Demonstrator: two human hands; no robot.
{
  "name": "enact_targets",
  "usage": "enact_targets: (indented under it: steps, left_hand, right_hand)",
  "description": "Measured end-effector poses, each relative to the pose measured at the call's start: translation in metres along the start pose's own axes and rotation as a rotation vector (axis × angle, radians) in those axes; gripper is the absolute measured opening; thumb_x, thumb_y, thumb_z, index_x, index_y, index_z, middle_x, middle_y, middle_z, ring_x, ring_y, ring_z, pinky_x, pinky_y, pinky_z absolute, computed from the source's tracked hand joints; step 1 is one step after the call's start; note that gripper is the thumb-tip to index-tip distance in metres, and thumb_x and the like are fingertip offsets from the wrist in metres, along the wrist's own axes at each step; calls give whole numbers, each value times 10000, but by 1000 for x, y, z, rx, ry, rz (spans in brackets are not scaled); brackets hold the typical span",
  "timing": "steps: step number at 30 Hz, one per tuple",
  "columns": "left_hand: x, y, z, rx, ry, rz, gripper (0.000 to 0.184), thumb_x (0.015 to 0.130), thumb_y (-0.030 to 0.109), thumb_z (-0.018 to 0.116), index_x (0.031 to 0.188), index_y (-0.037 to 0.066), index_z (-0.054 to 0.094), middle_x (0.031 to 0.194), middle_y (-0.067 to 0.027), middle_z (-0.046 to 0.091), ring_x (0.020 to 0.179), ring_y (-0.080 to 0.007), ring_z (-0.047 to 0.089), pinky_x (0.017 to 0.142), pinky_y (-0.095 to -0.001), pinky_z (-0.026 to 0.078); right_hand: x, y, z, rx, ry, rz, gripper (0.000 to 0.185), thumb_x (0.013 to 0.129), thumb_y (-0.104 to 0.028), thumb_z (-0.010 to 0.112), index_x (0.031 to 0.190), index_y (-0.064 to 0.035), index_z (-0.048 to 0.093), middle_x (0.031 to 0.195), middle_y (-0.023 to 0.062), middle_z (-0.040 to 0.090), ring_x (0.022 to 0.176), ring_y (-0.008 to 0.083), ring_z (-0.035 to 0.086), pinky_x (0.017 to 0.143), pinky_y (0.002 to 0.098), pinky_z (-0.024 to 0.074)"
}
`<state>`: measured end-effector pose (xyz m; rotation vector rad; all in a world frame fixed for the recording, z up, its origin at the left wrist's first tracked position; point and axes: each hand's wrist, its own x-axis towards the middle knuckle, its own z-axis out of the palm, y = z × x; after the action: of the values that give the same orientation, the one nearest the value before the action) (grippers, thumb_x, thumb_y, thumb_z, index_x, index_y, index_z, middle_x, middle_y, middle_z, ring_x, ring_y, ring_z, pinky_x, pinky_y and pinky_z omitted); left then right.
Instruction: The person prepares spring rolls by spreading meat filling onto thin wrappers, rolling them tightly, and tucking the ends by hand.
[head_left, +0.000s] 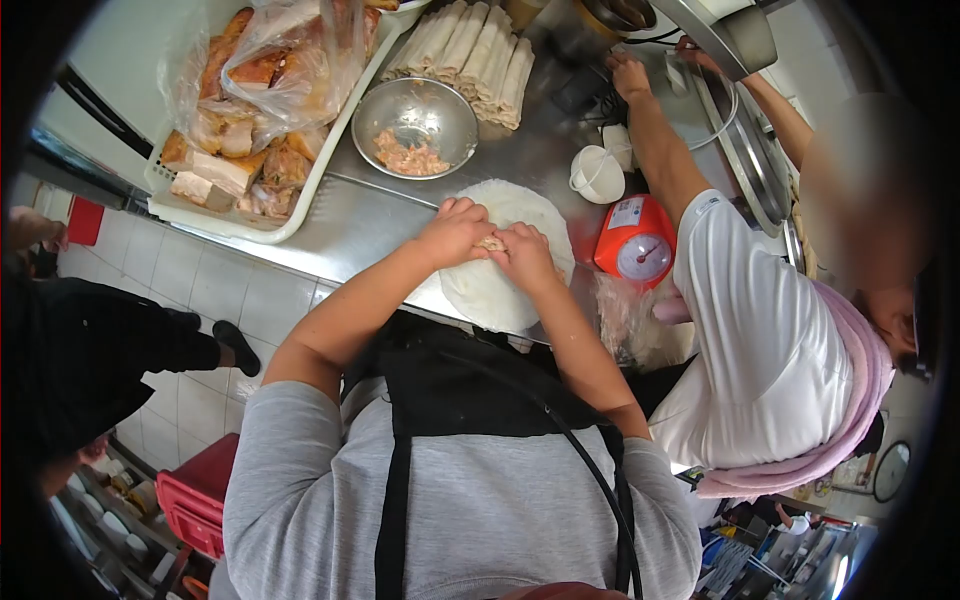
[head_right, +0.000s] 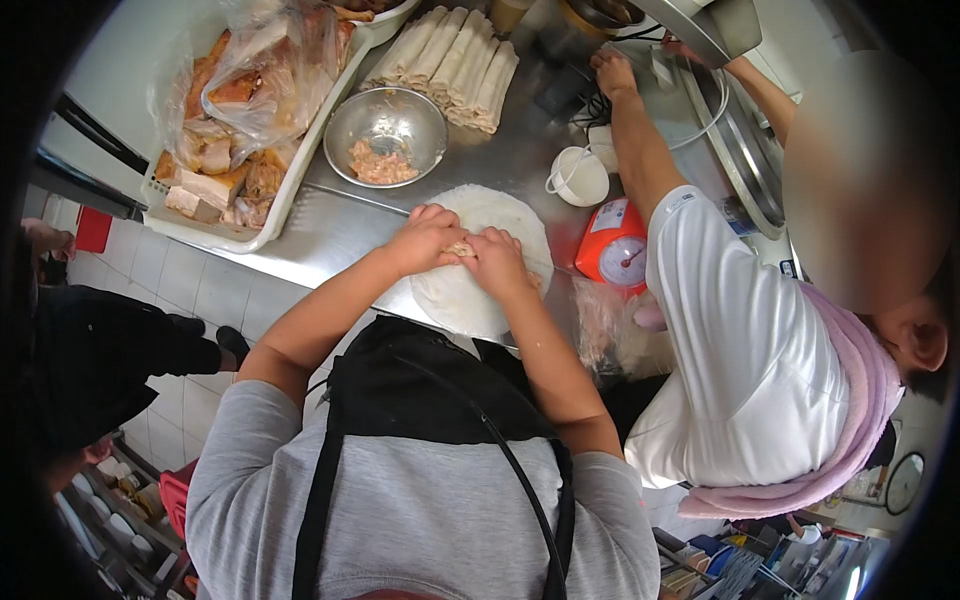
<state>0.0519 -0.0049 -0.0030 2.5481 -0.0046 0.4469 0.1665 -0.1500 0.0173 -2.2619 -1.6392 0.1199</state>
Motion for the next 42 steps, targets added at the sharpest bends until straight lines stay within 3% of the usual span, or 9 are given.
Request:
enact_targets:
  steps: [3,9,15,18,27,30,42]
  left_hand:
    - [2,-6,0,32,-52,-8,485,643,313,715,1083,141,604,987,-7,540,1006,-224,432,872,-368,294]
    - [-5,-2,-10,-91,55,-21,304,714,279,664,992,159,639,961,7,569,1003,-214,441,870,-378,289]
    - [-7,-7,-3,12,-33,-69,415,688,285,684,1077,163,606,974,-3,561,1000,-236,434,877,-382,289]
    - [-13,-8,-3,-32,125,-27,320,681,269,691,982,170,642,1014,-11,535,1001,-234,422,874,-379,292]
    - [-13,-12,-6,-60,44,-71,425,655,278,714,1040,123,619,1002,-34,508,1015,-243,411,884,-378,303]
    - [-16,-9,-8,-55,148,-32,362,663,279,708,985,129,642,999,-26,512,1004,-239,414,889,-375,304]
    - [-14,-8,-9,-68,92,-73,312,685,271,685,970,150,646,979,-24,516,1001,-234,421,887,-366,307]
  right_hand:
    - [3,1,1,-1,-59,33,388,659,-252,725,1011,-121,626,926,48,571,925,236,521,827,373,385]
    - [-5,-2,-9,360,40,65,213,690,-200,702,875,-115,639,862,44,578,848,249,545,783,386,400]
    - [0,-1,12,230,28,96,324,673,-250,725,945,-114,612,910,51,569,871,242,537,800,383,395]
    - [1,-19,1,191,73,164,283,683,-238,710,924,-107,640,941,60,559,919,255,515,810,388,382]
    - [6,-14,8,12,-63,171,447,671,-251,702,1086,-123,599,1022,79,535,986,258,490,844,401,359]
    - [7,-26,-5,2,-29,210,420,671,-253,694,1060,-120,612,1001,80,544,981,261,494,843,410,358]
    - [5,-22,4,-43,-1,172,271,702,-245,669,946,-131,644,946,57,554,938,254,516,810,400,373]
